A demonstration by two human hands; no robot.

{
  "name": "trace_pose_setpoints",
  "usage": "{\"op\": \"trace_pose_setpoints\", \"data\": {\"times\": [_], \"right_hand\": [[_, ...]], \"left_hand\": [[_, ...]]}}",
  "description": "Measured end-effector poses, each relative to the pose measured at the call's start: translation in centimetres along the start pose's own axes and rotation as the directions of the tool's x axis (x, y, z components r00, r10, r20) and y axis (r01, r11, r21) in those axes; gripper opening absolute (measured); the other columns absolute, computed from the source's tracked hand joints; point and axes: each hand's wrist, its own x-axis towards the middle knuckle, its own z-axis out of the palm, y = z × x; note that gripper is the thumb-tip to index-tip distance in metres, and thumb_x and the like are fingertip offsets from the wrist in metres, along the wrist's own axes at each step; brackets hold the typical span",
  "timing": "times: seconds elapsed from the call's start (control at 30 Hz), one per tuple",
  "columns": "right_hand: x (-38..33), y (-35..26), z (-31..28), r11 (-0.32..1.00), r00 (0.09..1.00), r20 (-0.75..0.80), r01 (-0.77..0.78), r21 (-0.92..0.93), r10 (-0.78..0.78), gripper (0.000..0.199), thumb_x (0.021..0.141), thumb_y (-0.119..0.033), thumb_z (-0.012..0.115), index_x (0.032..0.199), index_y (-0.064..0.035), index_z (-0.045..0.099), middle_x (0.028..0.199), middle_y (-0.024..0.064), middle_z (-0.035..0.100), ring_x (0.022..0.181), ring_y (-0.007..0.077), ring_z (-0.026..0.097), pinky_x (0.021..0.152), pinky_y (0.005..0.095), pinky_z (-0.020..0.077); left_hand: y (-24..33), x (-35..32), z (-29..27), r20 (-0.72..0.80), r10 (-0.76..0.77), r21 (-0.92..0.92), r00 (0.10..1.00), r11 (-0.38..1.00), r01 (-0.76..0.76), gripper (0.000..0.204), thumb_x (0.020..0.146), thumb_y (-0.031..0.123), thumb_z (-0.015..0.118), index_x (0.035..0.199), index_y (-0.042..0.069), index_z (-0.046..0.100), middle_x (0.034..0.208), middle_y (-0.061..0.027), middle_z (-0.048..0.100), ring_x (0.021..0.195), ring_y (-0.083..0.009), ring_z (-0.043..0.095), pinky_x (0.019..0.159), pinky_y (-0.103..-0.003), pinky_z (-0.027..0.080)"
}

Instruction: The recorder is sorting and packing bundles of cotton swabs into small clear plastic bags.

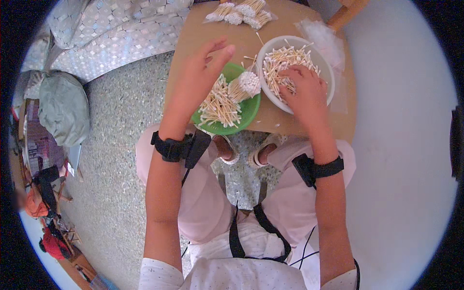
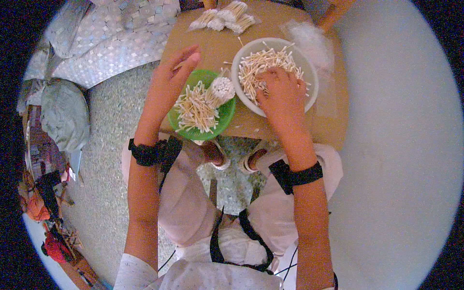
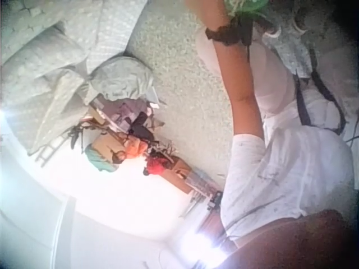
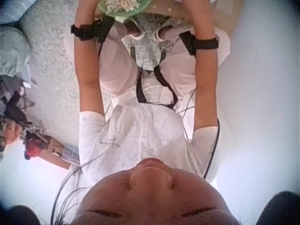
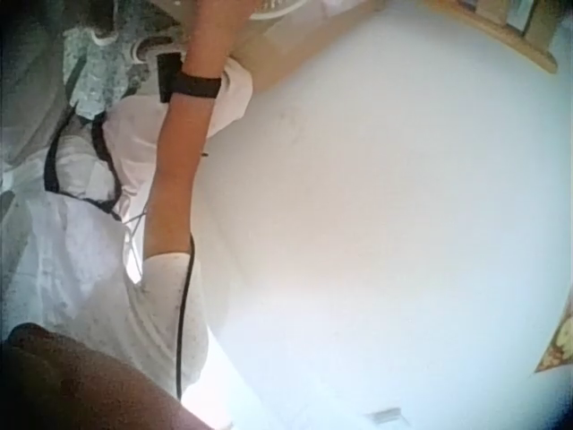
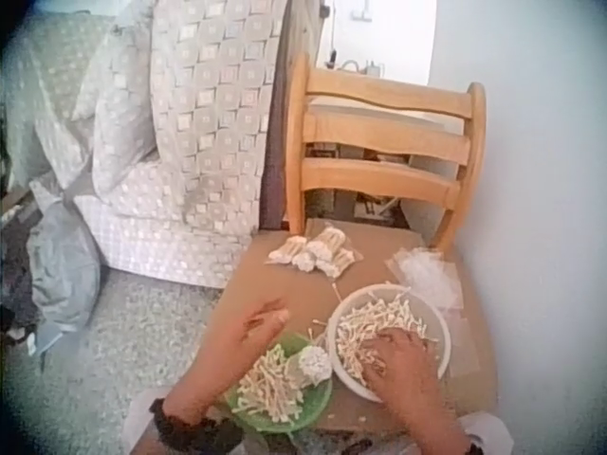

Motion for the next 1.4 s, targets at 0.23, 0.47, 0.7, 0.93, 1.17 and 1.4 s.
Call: {"op": "trace_pose_setpoints", "data": {"times": [0.23, 0.47, 0.7, 0.93, 1.17, 1.4], "right_hand": [[0.7, -0.2, -0.7, 0.997, 0.996, 0.033, -0.078, 0.01, 0.078, 0.015, 0.084, -0.025, 0.066, 0.095, -0.0167, 0.072, 0.104, 0.0046, 0.066, 0.098, 0.0269, 0.059, 0.088, 0.045, 0.038], [1.7, -1.1, -1.8, 0.96, 0.961, -0.244, -0.059, 0.272, 0.128, 0.016, 0.089, -0.019, 0.064, 0.1, -0.0121, 0.073, 0.097, 0.0086, 0.069, 0.091, 0.0265, 0.063, 0.082, 0.0388, 0.0459], [1.5, -3.1, -1.9, 0.539, 0.959, 0.002, -0.16, 0.827, 0.282, 0.017, 0.087, -0.01, 0.066, 0.103, -0.0059, 0.072, 0.1, 0.0067, 0.071, 0.089, 0.0138, 0.065, 0.081, 0.0257, 0.05], [1.5, -3.2, -2.3, 0.581, 0.958, 0.092, -0.24, 0.777, 0.273, 0.018, 0.087, -0.014, 0.067, 0.101, -0.0038, 0.071, 0.096, 0.0075, 0.071, 0.083, 0.0142, 0.066, 0.077, 0.0271, 0.0516], [1.1, -3.4, -2.1, 0.731, 0.988, 0.154, -0.085, 0.677, -0.028, 0.021, 0.088, -0.022, 0.065, 0.097, -0.0033, 0.069, 0.089, 0.0123, 0.07, 0.078, 0.0237, 0.067, 0.072, 0.033, 0.052], [1.1, -3.6, -2.0, 0.732, 0.973, 0.228, -0.167, 0.66, 0.017, 0.019, 0.089, -0.021, 0.064, 0.097, -0.004, 0.067, 0.087, 0.0113, 0.069, 0.076, 0.0234, 0.067, 0.071, 0.0332, 0.0512]], "left_hand": [[0.6, 0.0, 0.3, -0.01, 0.067, 0.067, 0.998, 0.996, -0.066, 0.041, 0.094, 0.033, 0.06, 0.124, 0.005, 0.06, 0.117, -0.0102, 0.065, 0.1, -0.0206, 0.065, 0.085, -0.031, 0.051], [0.9, -0.2, 0.7, 0.008, 0.227, 0.176, 0.974, 0.958, -0.224, 0.042, 0.09, 0.034, 0.065, 0.122, 0.008, 0.061, 0.119, -0.009, 0.065, 0.107, -0.0277, 0.062, 0.092, -0.036, 0.048], [1.3, -0.3, 2.6, 0.152, 0.552, 0.297, 0.82, 0.765, -0.571, 0.025, 0.081, 0.03, 0.072, 0.096, 0.01, 0.073, 0.12, -0.0066, 0.063, 0.12, -0.0287, 0.05, 0.103, -0.041, 0.038], [2.2, 0.1, 1.3, 0.038, 0.468, 0.122, 0.883, 0.875, -0.469, 0.013, 0.078, 0.022, 0.073, 0.086, 0.011, 0.074, 0.119, -0.0042, 0.063, 0.118, -0.026, 0.051, 0.103, -0.039, 0.037], [3.1, 0.0, 0.9, 0.04, 0.517, 0.206, 0.855, 0.833, -0.514, 0.012, 0.078, 0.021, 0.074, 0.083, 0.01, 0.073, 0.118, -0.004, 0.064, 0.112, -0.0232, 0.057, 0.098, -0.035, 0.04], [2.7, 0.0, 1.6, 0.012, 0.504, 0.217, 0.863, 0.842, -0.495, 0.014, 0.08, 0.024, 0.073, 0.083, 0.01, 0.073, 0.118, -0.0034, 0.064, 0.112, -0.0236, 0.057, 0.098, -0.036, 0.04]]}}
